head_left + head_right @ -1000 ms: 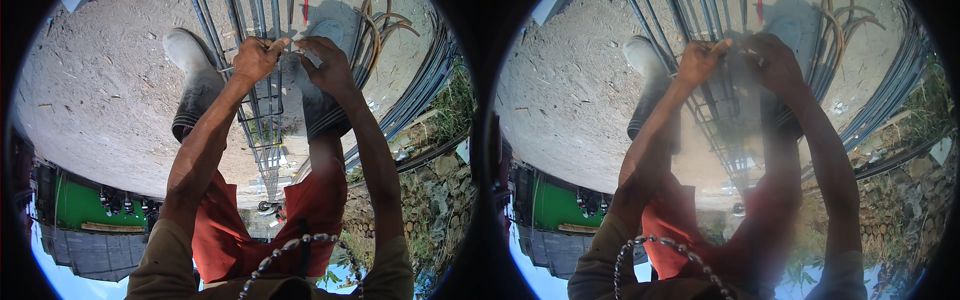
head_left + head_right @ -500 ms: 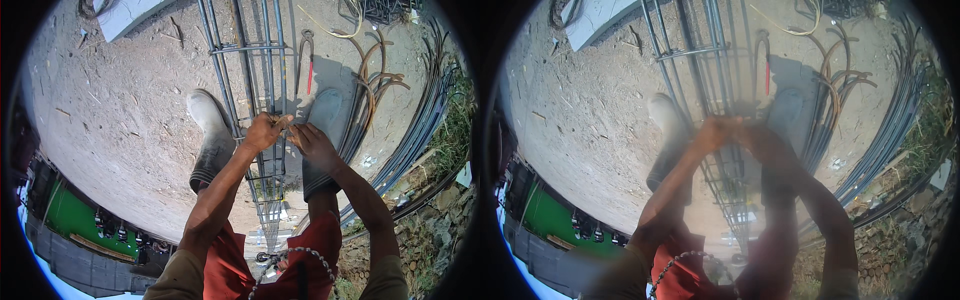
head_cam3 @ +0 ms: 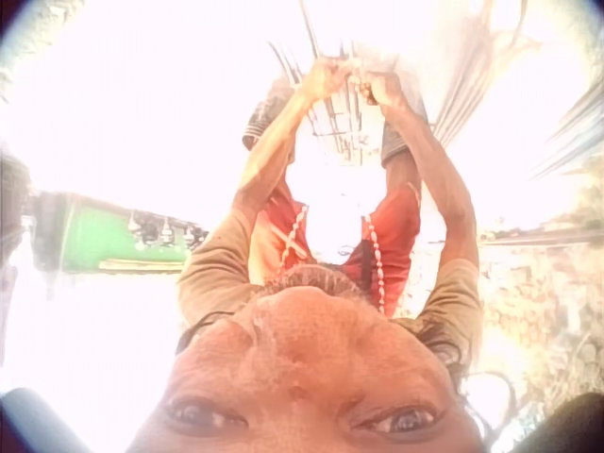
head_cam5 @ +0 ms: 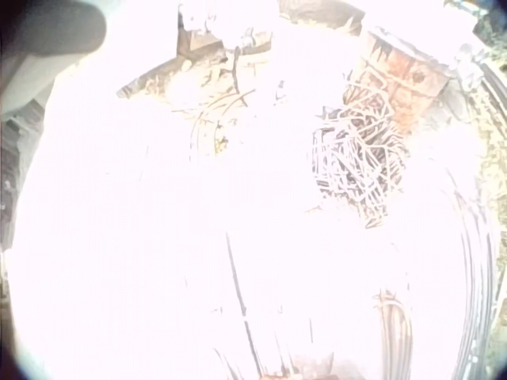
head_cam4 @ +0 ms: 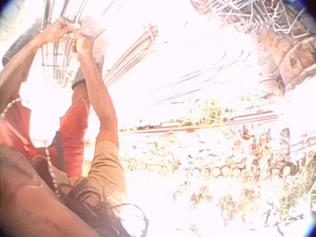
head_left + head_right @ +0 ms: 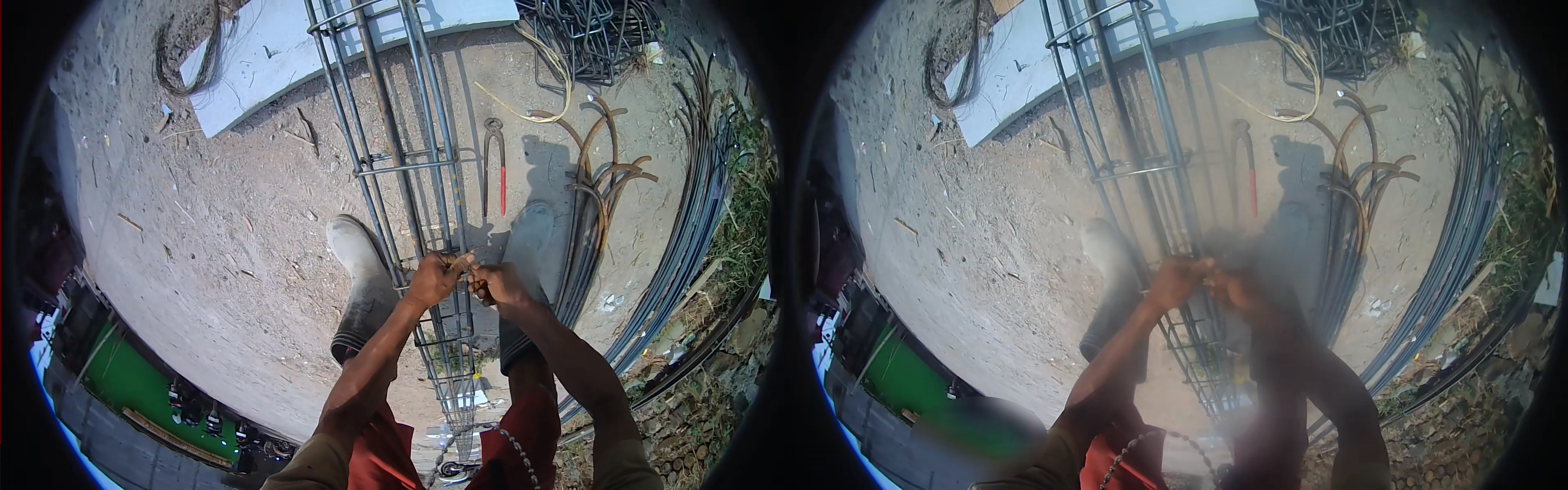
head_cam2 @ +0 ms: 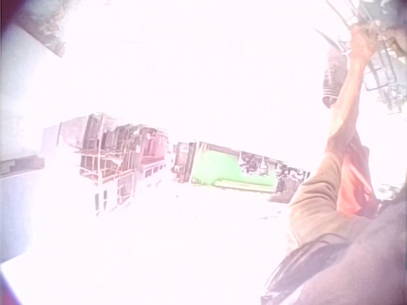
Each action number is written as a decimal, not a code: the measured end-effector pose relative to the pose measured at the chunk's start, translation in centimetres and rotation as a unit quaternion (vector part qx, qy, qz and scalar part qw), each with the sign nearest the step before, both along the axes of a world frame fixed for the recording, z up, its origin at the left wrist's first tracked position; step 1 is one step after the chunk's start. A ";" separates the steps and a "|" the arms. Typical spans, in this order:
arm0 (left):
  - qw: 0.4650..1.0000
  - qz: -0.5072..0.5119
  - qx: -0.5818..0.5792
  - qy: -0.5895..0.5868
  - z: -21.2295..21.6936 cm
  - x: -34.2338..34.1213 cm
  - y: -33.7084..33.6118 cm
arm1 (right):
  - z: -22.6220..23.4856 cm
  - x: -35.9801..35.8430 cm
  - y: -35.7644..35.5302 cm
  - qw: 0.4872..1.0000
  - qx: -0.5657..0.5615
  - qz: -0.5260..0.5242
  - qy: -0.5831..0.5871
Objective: The person assembles a rebar structure by positioning metal rings along rebar rods and securing them by twisting thin wire around the intersections using pliers.
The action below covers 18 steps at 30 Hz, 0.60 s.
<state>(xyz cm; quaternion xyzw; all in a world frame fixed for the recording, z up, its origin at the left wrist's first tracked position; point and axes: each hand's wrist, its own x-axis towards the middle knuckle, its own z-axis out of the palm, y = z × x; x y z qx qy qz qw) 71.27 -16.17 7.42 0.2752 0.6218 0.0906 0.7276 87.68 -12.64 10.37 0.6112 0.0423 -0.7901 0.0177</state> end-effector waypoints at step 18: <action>0.998 0.066 0.011 0.017 1.5 0.0 1.6 | -11.6 0.9 10.1 0.696 0.394 0.476 -0.366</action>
